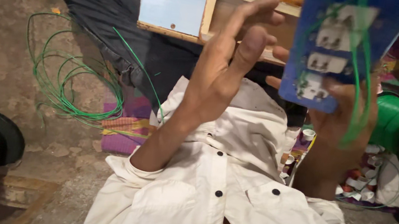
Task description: The person sits on the floor and wires a blue electrical board with multiple switches and a socket. They use a screwdriver to tighten connections and wire cutters to trim green wires, then place the finished board aside.
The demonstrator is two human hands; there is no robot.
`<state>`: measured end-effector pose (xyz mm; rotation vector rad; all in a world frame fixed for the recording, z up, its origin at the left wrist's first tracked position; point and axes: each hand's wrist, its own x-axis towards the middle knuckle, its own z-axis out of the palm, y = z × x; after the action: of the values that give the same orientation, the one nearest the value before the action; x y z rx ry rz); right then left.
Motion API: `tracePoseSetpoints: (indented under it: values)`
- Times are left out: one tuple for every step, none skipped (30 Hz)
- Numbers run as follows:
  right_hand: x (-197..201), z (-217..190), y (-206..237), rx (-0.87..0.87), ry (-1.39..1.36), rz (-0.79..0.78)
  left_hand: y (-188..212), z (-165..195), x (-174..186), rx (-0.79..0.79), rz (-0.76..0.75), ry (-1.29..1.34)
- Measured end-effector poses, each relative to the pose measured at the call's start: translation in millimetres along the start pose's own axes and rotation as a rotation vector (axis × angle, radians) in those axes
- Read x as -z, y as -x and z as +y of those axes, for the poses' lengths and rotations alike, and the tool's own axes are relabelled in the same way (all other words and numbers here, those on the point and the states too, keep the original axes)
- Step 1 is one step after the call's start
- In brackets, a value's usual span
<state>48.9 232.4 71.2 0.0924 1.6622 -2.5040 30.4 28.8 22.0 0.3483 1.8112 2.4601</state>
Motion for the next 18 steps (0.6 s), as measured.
tracePoseSetpoints:
  values:
    - [9.2,5.7,-8.3,0.144,0.105,0.056,-3.8,9.3,-0.7,-0.002,-0.011,-0.089]
    - [18.0,15.0,-15.0,0.292,0.204,0.107,-8.7,15.2,0.2,0.019,-0.048,-0.104]
    - [29.9,15.6,-21.3,0.421,0.386,0.129,-15.1,23.2,-2.6,0.021,-0.083,-0.14]
    - [41.6,18.1,-26.0,0.549,0.567,0.176,-19.6,26.2,-4.3,0.023,-0.118,-0.177]
    - [53.0,17.6,-33.1,0.652,0.843,0.196,-26.8,28.4,-7.5,0.005,-0.152,-0.228]
    - [60.5,20.1,-34.5,0.708,1.002,0.204,-34.6,27.1,-10.9,-0.017,-0.185,-0.279]
    - [67.2,19.8,-37.8,0.77,1.158,0.22,-41.9,24.4,-14.2,-0.1,-0.188,-0.419]
    - [70.2,22.7,-38.6,0.791,1.191,0.234,-49.9,18.8,-17.6,-0.183,-0.189,-0.561]
    - [72.6,22.9,-40.5,0.816,1.199,0.236,-57.0,12.4,-20.9,-0.27,-0.188,-0.701]
    - [72.7,23.9,-40.9,0.841,1.208,0.238,-63.2,5.3,-23.4,-0.24,-0.157,-0.673]
    - [71.1,25.7,-41.7,0.865,1.187,0.232,-67.5,-2.1,-24.5,-0.208,-0.129,-0.647]
    - [68.8,26.7,-41.7,0.874,1.186,0.222,-69.7,-8.6,-26.4,-0.178,-0.103,-0.619]
    - [65.8,28.6,-41.6,0.884,1.186,0.213,-68.9,-14.7,-25.8,-0.186,-0.06,-0.648]
    - [62.7,30.0,-41.4,0.877,1.205,0.198,-67.9,-19.8,-23.9,-0.194,-0.017,-0.676]
    - [59.5,32.2,-40.4,0.845,1.179,0.195,-68.2,-24.6,-21.2,-0.209,0.024,-0.706]
    - [57.0,34.2,-40.3,0.813,1.152,0.192,-69.4,-28.9,-18.2,-0.156,-0.015,-0.722]
    - [54.3,36.7,-38.5,0.747,1.082,0.19,-69.6,-32.0,-15.3,-0.099,-0.051,-0.736]
    - [53.0,39.0,-38.4,0.72,1.043,0.186,-69.9,-34.4,-12.5,-0.04,-0.084,-0.753]
